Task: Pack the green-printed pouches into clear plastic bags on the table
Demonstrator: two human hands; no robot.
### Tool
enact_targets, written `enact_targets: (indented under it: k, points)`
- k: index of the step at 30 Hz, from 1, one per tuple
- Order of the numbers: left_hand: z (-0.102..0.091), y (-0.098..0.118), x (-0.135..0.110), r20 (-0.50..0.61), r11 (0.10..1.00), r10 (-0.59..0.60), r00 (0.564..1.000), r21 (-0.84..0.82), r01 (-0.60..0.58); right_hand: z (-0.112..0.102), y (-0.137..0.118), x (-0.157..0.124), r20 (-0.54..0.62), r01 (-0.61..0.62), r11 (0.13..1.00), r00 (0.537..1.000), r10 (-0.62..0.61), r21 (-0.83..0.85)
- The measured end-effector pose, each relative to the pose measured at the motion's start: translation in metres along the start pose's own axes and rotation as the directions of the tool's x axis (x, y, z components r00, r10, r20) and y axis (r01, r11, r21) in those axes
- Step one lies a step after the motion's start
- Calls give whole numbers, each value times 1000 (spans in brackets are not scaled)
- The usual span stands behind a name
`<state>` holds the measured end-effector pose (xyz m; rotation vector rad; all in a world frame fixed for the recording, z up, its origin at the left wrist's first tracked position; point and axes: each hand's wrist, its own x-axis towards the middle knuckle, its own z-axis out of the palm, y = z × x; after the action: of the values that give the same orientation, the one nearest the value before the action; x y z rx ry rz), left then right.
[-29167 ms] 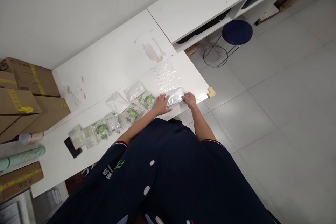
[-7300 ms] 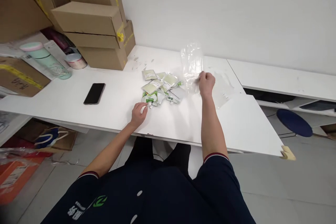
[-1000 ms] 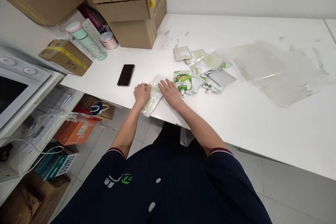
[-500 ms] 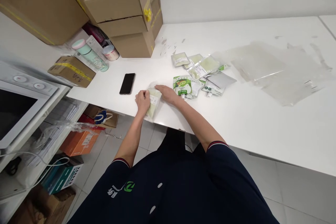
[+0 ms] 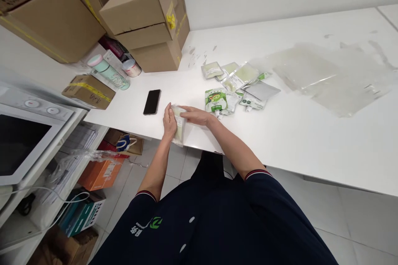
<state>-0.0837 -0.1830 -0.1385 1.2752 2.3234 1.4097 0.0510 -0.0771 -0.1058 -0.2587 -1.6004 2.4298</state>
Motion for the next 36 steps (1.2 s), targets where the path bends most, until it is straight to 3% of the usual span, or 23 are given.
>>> enact_targets:
  k: [4,9,12,15,16,19,22,24,26,28,30,31,34,36]
  points:
    - [-2,-5,6,1,990,-36,999,-139,36,9,12,12,-274,49,996,961,-26,78]
    - [1,-13,34,148,929,-159,976,-314,198,-6,19,35,-343,67,977,939,5,200]
    - [7,-15,62,105,938,-244,964,-224,262,-14,19,49,-511,61,998,859,-37,29]
    - [11,-13,91,5,976,-195,981,94,194,-16,15,48,-630,-92,938,762,-150,-335]
    - [11,-11,101,-18,965,-145,989,217,145,-15,13,42,-615,-141,878,763,-199,-458]
    - [14,-5,127,-20,877,-60,998,477,62,-13,3,3,-469,-149,705,836,-285,-693]
    - [22,0,145,-5,785,-64,998,617,53,-21,-6,-51,-375,-89,673,879,-294,-734]
    - [28,1,151,-14,734,-19,1000,678,23,-39,-12,-88,-420,-99,675,845,-331,-731]
    - [33,0,154,5,690,55,998,722,-41,-69,-20,-124,-537,-167,654,732,-420,-738]
    - [34,-4,157,84,648,90,992,751,-123,-106,-32,-155,-648,-316,581,528,-549,-750]
    - [34,-8,159,162,618,67,985,768,-168,-143,-49,-181,-660,-520,459,314,-682,-721]
    - [33,-10,161,183,613,46,982,771,-173,-160,-59,-192,-638,-613,393,246,-729,-685]
    - [30,-14,163,195,631,1,981,761,-152,-199,-89,-213,-574,-805,234,156,-803,-546]
    - [28,-14,161,194,652,-5,981,744,-144,-219,-107,-222,-558,-875,194,99,-824,-443]
